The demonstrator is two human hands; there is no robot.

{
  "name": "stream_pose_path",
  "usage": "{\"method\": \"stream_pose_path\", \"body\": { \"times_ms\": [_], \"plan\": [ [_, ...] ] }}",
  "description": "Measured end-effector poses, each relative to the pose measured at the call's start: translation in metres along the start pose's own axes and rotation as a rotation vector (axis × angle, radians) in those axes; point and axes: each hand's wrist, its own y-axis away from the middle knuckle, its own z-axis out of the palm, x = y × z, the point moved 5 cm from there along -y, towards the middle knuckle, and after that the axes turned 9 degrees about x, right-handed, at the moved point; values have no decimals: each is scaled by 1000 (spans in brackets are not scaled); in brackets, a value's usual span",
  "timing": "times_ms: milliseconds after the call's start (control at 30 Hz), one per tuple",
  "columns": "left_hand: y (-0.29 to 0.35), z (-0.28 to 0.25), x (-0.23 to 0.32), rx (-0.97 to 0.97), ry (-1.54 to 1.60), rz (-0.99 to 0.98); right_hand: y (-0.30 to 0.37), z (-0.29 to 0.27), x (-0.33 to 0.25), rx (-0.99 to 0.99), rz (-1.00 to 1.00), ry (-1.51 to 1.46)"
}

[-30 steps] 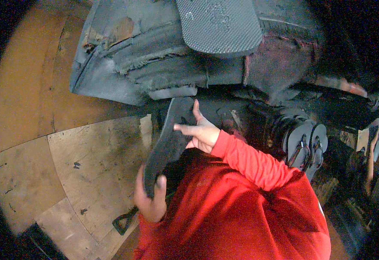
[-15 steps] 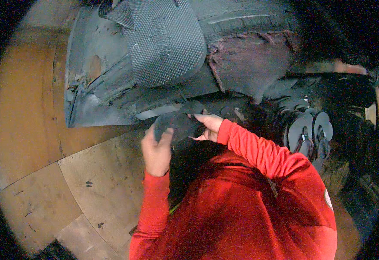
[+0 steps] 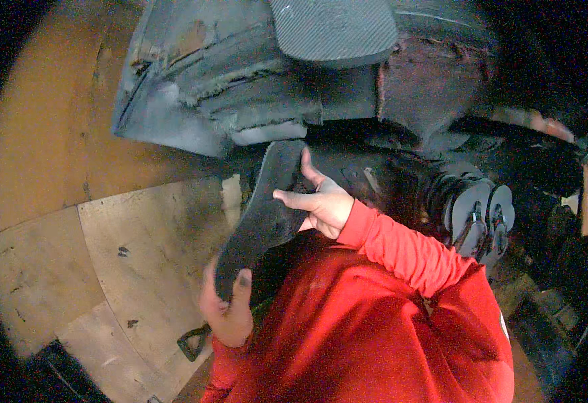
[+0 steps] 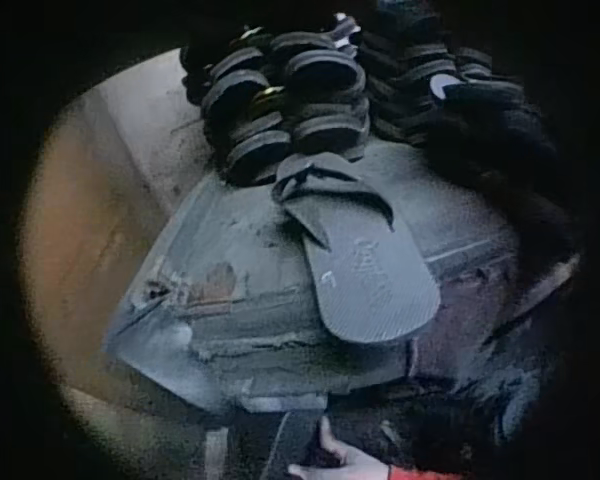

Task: The person repeatedly picks up a flip-flop sole and strap, aligns the strap into the sole, and presses them together. The person handles multiple flip-flops one at a time, inspecting the fit and pressing the parts together before placing them aside.

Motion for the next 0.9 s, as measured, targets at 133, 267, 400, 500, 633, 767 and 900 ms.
{"method": "stream_pose_path", "body": {
  "times_ms": [133,267,400,500,633,767,900],
  "plan": [
    [27,22,-88,-152,28,-215,-5,-12,-4,-22,-456,573],
    [-22,62,-94,-285,347,-9,-21,-21,-5,6,-723,1065],
    [-94,98,-65,-527,680,-101,-31,-19,6,-26,-494,668],
    [-110,104,-38,-522,610,-12,-32,-19,12,25,-166,324],
    [-131,126,-28,-526,478,-144,-36,-19,-4,46,95,116],
    [-162,168,-34,-641,452,-182,-51,-29,-44,87,-13,153],
    [-128,150,-46,-450,661,-41,-39,-33,-35,65,41,254]
  ]
}}
